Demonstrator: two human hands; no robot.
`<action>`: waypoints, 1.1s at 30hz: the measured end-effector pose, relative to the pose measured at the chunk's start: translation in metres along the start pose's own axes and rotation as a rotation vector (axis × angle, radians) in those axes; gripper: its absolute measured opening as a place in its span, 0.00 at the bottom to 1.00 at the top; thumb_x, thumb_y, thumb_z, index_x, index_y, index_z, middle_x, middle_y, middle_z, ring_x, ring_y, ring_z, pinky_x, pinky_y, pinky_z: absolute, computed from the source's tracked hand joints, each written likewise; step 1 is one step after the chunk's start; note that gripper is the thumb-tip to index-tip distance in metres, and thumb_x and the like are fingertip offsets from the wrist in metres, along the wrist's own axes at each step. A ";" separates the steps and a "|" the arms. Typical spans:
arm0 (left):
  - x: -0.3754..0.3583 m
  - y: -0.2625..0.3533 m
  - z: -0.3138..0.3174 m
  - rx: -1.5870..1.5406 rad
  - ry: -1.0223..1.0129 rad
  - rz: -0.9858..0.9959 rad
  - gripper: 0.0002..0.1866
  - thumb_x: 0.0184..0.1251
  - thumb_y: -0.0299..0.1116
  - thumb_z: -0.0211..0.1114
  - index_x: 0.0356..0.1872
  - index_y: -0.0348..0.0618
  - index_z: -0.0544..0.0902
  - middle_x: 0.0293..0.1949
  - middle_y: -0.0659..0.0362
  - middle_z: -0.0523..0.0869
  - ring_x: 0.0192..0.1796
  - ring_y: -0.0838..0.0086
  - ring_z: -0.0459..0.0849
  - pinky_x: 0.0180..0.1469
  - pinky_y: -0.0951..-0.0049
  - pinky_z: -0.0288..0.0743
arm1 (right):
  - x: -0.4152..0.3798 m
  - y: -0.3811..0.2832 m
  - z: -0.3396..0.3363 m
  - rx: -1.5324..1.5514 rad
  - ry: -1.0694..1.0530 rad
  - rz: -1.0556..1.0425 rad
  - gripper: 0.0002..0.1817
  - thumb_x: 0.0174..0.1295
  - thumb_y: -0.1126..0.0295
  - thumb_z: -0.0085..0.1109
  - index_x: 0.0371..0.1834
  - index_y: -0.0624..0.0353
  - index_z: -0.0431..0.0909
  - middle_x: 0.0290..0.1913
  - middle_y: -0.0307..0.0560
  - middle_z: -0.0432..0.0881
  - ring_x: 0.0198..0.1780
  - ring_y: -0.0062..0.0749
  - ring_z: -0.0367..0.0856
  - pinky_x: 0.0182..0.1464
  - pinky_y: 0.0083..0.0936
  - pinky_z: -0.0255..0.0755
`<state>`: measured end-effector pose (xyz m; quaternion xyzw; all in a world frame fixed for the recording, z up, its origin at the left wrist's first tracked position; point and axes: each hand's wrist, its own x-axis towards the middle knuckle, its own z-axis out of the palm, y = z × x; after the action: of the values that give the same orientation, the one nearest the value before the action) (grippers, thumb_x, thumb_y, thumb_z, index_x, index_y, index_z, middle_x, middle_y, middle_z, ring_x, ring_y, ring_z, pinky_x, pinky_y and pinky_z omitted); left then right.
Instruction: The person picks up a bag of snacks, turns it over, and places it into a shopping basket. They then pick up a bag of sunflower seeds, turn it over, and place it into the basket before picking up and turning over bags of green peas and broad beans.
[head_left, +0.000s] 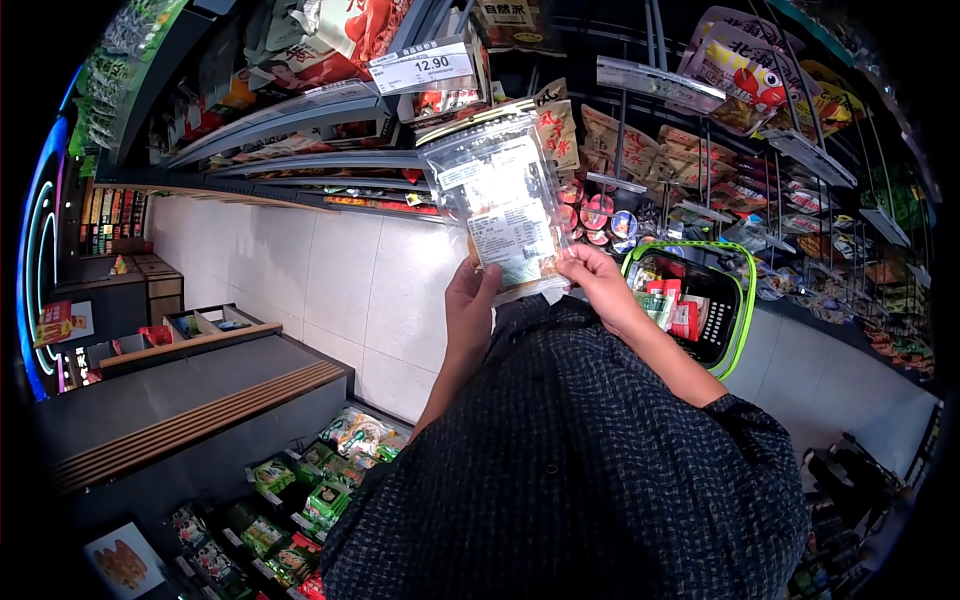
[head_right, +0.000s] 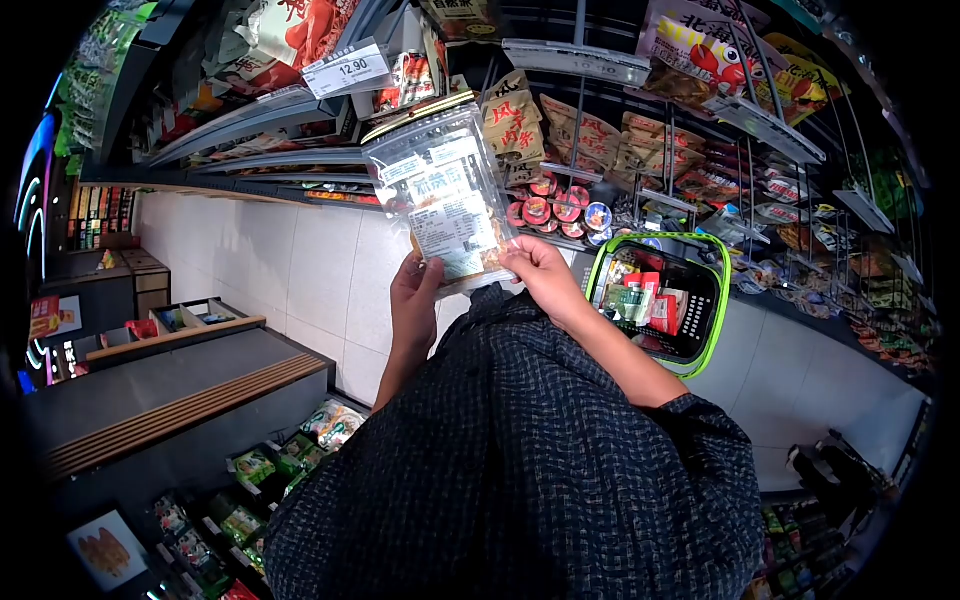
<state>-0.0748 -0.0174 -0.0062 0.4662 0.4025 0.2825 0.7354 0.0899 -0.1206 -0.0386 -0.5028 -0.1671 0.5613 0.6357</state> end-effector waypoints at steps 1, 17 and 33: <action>0.000 -0.001 0.000 0.000 0.000 0.000 0.15 0.72 0.30 0.57 0.55 0.33 0.74 0.47 0.55 0.83 0.47 0.76 0.81 0.55 0.73 0.73 | 0.000 -0.001 0.000 0.003 0.000 -0.002 0.05 0.65 0.71 0.56 0.39 0.59 0.78 0.32 0.31 0.78 0.32 0.12 0.70 0.36 0.15 0.66; -0.005 0.000 0.000 0.026 -0.021 0.034 0.16 0.73 0.28 0.54 0.58 0.32 0.72 0.48 0.52 0.83 0.48 0.74 0.81 0.55 0.72 0.74 | -0.006 0.000 0.003 0.002 0.002 0.003 0.04 0.65 0.71 0.56 0.39 0.59 0.78 0.32 0.31 0.78 0.32 0.11 0.70 0.36 0.14 0.65; -0.007 -0.005 -0.001 -0.048 -0.002 -0.006 0.15 0.73 0.29 0.55 0.55 0.31 0.73 0.47 0.54 0.83 0.47 0.77 0.80 0.53 0.76 0.73 | -0.008 0.005 0.000 -0.005 0.021 -0.007 0.05 0.65 0.70 0.56 0.38 0.60 0.78 0.32 0.31 0.78 0.32 0.12 0.71 0.35 0.14 0.66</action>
<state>-0.0791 -0.0238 -0.0085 0.4475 0.3960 0.2895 0.7478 0.0843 -0.1286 -0.0397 -0.5097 -0.1637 0.5534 0.6380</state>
